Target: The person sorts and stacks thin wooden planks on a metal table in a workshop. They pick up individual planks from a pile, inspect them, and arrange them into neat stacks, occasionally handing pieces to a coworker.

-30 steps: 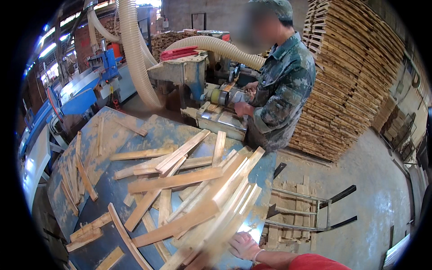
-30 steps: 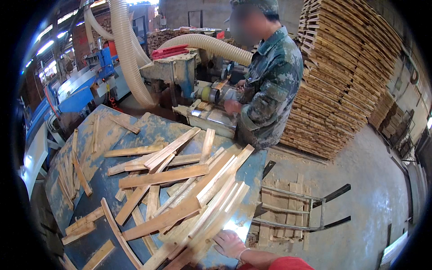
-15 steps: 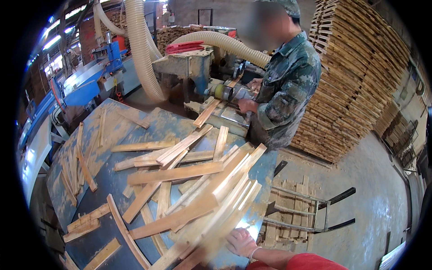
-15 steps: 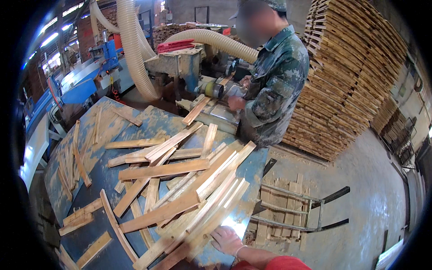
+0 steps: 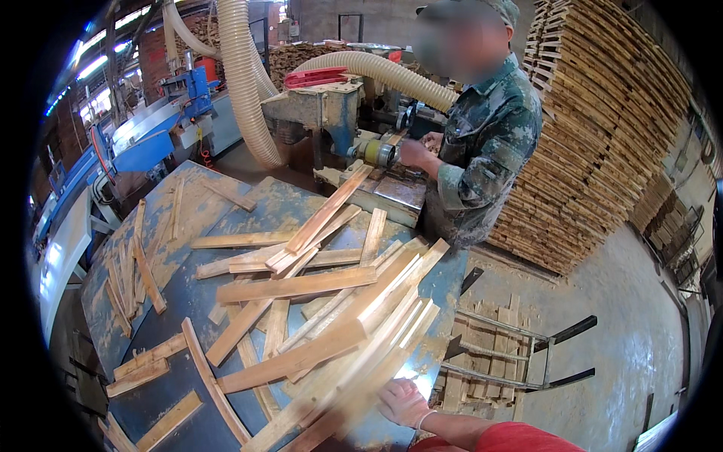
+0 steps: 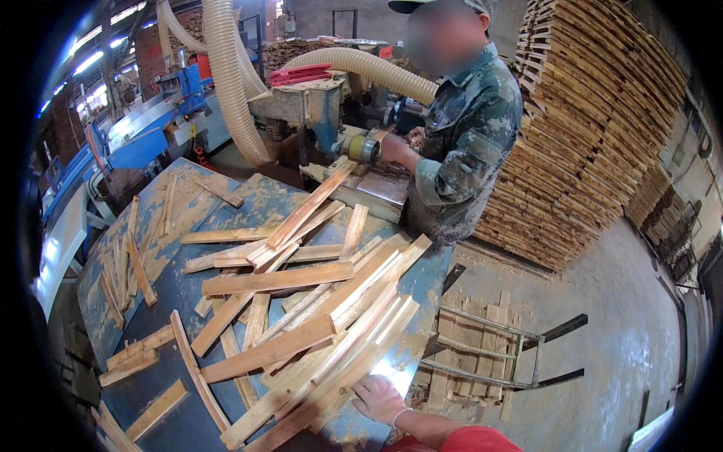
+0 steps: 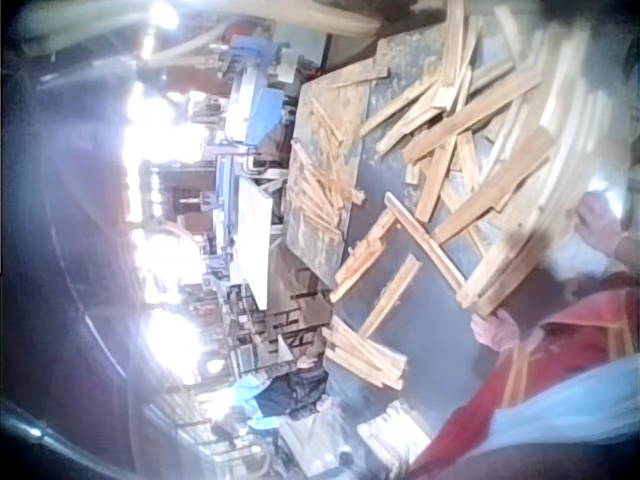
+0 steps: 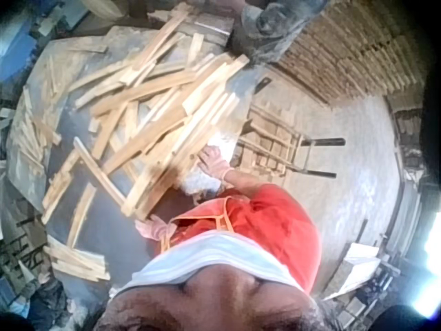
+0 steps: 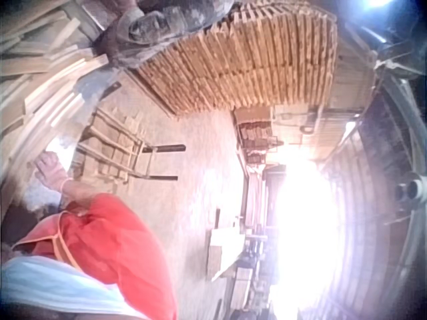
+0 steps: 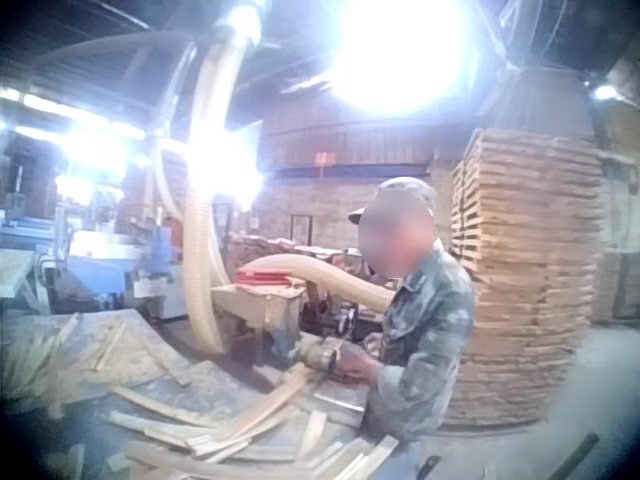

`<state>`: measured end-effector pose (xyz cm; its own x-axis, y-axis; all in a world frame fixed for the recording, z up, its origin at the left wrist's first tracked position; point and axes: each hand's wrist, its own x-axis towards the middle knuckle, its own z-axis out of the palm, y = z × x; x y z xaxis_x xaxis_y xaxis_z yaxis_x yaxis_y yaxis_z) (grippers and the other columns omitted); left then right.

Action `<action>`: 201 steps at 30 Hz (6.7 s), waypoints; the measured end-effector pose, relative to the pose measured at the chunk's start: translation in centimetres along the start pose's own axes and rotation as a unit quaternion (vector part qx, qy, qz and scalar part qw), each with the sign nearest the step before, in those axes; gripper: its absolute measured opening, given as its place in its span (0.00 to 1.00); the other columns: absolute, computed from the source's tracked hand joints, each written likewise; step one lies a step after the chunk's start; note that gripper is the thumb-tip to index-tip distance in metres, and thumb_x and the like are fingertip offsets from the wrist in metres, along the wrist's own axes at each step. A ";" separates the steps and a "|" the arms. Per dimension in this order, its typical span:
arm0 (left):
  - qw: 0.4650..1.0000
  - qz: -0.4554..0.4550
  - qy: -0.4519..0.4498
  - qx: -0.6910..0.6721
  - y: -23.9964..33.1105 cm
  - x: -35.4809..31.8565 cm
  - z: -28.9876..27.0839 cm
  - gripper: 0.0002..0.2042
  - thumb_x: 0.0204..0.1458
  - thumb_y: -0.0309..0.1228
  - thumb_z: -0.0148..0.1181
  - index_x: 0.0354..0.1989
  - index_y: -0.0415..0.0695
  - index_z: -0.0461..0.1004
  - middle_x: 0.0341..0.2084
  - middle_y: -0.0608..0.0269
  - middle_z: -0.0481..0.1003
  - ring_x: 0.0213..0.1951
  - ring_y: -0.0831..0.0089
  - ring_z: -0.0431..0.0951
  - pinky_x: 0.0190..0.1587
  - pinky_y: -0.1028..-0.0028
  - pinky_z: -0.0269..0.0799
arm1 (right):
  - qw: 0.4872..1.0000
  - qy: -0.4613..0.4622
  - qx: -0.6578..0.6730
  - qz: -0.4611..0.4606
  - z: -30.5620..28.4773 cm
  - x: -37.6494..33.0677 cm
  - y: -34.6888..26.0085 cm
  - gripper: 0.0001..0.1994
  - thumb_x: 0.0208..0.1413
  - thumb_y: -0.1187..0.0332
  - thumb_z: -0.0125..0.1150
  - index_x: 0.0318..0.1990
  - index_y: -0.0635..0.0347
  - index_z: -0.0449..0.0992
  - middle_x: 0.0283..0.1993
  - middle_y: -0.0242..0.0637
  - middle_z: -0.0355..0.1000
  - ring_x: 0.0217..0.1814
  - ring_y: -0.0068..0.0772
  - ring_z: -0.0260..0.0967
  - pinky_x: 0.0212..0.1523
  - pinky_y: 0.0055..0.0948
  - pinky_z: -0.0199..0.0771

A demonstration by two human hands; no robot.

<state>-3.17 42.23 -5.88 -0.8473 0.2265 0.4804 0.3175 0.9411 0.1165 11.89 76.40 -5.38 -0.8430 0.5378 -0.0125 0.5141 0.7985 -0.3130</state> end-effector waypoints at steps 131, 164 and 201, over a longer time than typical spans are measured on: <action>0.950 -0.273 -0.153 -0.017 3.7 3.9 0.0 0.30 0.52 0.45 0.69 0.63 0.45 0.76 0.62 0.45 0.74 0.63 0.46 0.72 0.64 0.50 0.69 | 0.999 -0.042 0.008 -0.001 1.7 0.4 1.1 0.25 0.66 0.46 0.58 0.62 0.51 0.78 0.62 0.39 0.74 0.68 0.48 0.66 0.69 0.51 0.67; 0.976 -0.056 -0.212 0.005 -2.2 2.4 -1.7 0.30 0.52 0.45 0.66 0.62 0.43 0.72 0.59 0.54 0.68 0.65 0.52 0.65 0.68 0.51 0.61 | 0.994 0.098 -0.026 -0.028 1.7 -0.2 -1.0 0.28 0.59 0.56 0.64 0.65 0.59 0.74 0.61 0.54 0.70 0.68 0.58 0.63 0.72 0.56 0.58; 0.955 -0.194 -0.188 -0.124 -50.6 -26.0 -24.8 0.27 0.56 0.44 0.66 0.64 0.48 0.74 0.65 0.55 0.71 0.64 0.52 0.72 0.66 0.52 0.67 | 0.884 -0.303 0.152 -0.323 9.1 -23.4 -50.0 0.26 0.62 0.56 0.66 0.65 0.54 0.77 0.61 0.48 0.78 0.63 0.53 0.76 0.63 0.45 0.77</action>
<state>13.39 -17.51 -2.72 -0.9998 -0.0098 0.0183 -0.0006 0.8948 0.4464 4.45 21.41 1.98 -0.9224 -0.3208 -0.2152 -0.0944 0.7274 -0.6797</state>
